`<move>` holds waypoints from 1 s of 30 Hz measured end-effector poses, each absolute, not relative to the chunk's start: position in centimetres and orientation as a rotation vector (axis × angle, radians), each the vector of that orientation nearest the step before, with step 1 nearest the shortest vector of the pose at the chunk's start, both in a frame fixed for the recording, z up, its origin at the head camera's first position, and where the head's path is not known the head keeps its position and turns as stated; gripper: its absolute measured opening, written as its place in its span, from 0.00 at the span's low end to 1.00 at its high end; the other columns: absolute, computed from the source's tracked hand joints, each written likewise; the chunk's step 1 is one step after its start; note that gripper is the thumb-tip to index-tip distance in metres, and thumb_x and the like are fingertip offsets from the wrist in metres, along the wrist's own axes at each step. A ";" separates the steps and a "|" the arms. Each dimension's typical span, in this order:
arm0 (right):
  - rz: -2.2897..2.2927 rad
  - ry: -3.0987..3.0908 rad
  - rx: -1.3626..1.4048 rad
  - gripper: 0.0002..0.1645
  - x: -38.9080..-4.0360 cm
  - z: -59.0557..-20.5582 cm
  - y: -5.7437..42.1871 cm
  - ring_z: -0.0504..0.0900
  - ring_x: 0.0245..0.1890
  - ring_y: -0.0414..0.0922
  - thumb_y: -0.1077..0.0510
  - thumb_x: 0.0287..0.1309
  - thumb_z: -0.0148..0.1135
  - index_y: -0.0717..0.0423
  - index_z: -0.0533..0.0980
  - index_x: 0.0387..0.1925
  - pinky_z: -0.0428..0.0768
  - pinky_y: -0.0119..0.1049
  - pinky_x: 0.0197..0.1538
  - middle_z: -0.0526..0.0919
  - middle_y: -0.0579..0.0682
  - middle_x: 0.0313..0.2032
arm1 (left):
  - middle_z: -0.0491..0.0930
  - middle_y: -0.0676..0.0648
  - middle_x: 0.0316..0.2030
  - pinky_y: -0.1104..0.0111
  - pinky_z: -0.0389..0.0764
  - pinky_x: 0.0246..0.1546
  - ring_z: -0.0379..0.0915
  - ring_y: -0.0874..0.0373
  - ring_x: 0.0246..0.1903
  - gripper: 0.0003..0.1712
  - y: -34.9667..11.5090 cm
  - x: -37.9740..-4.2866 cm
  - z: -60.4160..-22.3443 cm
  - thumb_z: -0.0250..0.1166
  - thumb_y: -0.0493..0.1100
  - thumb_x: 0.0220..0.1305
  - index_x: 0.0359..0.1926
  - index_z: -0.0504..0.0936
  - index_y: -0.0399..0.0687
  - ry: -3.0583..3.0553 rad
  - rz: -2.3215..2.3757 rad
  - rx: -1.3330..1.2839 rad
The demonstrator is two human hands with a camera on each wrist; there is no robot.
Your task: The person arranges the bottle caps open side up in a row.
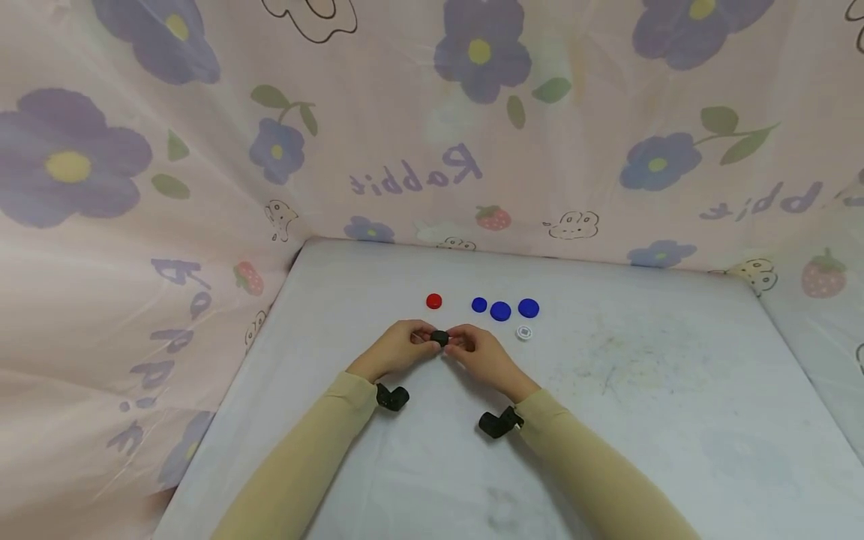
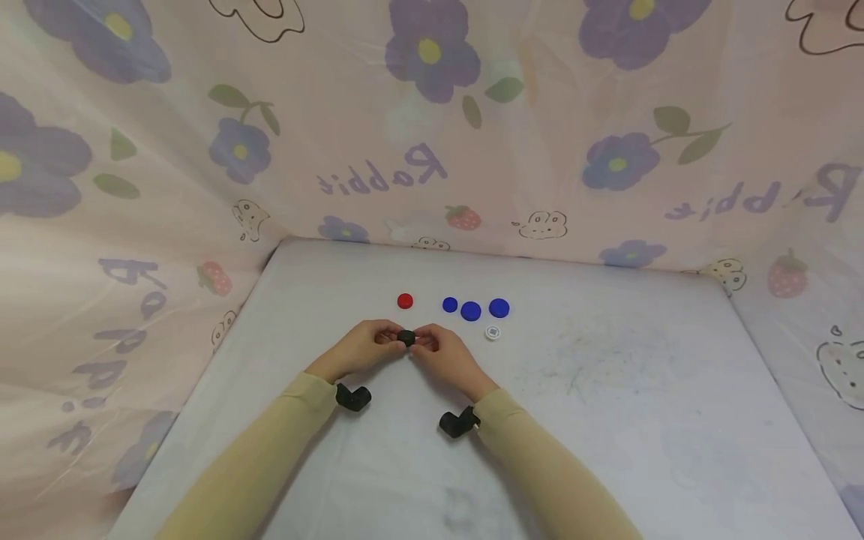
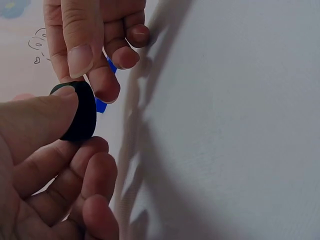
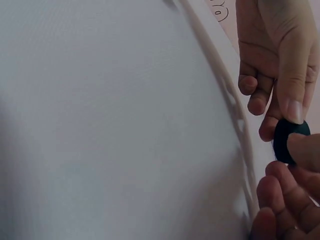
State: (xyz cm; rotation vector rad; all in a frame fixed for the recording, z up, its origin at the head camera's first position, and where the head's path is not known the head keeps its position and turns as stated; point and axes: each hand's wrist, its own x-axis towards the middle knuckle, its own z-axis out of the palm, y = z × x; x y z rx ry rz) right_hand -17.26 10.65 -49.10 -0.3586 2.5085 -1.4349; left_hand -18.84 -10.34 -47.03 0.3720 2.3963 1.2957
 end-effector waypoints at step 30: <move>-1.364 2.617 -0.357 0.16 -17.1 -48.9 10.0 0.77 0.32 0.41 0.49 0.64 0.62 0.48 0.78 0.51 0.75 0.37 0.36 0.82 0.40 0.33 | 0.79 0.54 0.40 0.63 0.75 0.44 0.75 0.57 0.39 0.19 -10.7 -18.9 -47.5 0.63 0.53 0.67 0.55 0.78 0.52 2.466 1.324 0.428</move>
